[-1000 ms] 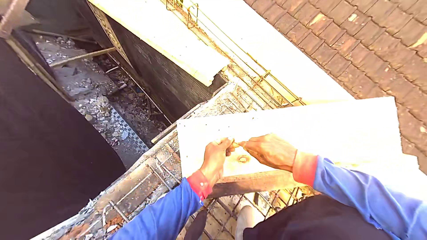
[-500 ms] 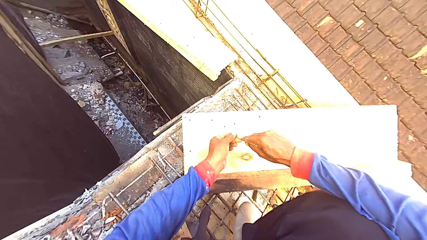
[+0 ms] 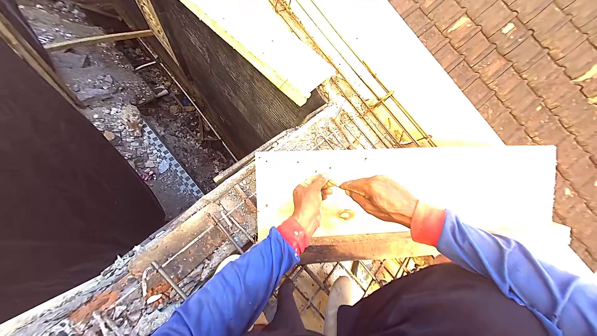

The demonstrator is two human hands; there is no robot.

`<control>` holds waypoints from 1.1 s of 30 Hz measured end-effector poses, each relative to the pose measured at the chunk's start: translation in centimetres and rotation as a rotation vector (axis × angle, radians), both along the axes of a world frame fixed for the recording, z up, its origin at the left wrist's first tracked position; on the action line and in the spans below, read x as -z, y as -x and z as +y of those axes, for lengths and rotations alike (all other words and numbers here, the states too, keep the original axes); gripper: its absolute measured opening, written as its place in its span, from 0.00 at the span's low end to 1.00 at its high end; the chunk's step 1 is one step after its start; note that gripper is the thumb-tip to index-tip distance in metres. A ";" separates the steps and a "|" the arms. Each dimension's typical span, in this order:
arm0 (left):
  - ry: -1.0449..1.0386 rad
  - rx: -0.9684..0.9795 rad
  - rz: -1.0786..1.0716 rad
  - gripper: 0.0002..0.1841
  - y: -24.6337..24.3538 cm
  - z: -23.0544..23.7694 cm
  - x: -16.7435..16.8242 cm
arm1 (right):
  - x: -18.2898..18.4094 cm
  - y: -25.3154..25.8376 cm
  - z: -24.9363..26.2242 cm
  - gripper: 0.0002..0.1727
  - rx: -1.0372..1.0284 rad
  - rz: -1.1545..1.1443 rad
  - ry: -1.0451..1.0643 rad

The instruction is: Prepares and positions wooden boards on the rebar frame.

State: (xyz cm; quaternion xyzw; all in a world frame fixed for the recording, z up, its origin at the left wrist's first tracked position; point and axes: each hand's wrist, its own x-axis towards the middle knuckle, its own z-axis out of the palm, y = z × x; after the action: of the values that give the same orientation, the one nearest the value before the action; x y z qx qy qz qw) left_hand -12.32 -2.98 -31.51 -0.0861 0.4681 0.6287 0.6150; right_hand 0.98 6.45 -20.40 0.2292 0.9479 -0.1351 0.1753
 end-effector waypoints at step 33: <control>-0.327 1.044 1.726 0.32 11.6 3.6 -0.9 | 0.7 6.7 -2.1 0.10 0.251 -0.299 -0.133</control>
State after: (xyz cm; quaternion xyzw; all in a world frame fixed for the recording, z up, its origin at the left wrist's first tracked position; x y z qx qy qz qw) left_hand -23.93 0.60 -30.62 0.6960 0.6392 0.1860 0.2693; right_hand -5.67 4.33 -21.07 0.3743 0.8821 -0.0573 0.2803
